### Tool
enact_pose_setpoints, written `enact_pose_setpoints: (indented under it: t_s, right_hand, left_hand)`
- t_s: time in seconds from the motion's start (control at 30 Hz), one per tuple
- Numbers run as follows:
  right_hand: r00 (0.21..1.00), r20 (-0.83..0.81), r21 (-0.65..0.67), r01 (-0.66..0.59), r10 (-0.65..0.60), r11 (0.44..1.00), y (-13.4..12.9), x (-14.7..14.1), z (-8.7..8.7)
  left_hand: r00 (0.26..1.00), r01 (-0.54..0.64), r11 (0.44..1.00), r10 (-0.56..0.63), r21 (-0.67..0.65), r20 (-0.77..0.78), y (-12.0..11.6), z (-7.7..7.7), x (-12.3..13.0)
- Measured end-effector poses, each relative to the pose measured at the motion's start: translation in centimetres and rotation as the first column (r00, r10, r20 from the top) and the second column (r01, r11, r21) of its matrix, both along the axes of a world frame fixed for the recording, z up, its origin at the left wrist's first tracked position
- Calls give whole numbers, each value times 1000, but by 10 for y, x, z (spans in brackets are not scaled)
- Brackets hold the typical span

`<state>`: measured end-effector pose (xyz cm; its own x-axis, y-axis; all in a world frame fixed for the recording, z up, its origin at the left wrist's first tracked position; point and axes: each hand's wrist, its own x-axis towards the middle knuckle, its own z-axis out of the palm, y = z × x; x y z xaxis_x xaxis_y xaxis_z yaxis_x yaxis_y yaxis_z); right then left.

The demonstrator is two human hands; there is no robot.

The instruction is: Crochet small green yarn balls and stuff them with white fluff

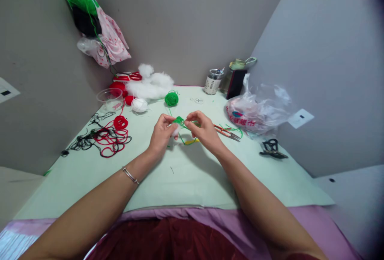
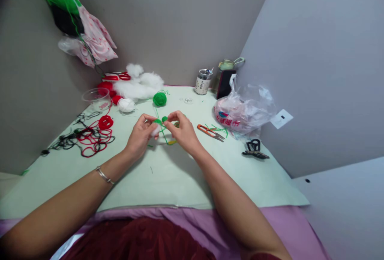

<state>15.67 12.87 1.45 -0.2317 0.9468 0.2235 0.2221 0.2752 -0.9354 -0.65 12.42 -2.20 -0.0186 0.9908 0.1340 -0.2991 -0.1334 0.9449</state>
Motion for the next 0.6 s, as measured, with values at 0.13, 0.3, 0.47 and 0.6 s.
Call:
enact_pose_setpoints:
  t_s: [0.13,0.3,0.47,0.6]
  right_hand:
    - [981,191,51,-48,37,998,0,-3,-7]
    - [970,239,74,39,-55,997,-2,-5,-11]
    - [966,254,85,26,-47,996,-2,-2,-8]
    - [966,258,85,-59,35,995,-2,1,0]
  left_hand:
    - [1000,23,1000,-23,-21,6,-1,0,-1]
    - [992,124,991,-123,-50,10,-5,4,1]
    - [982,189,980,-190,-54,-7,-5,7,-1]
    - [978,205,977,-207,-54,-20,0,6,-5]
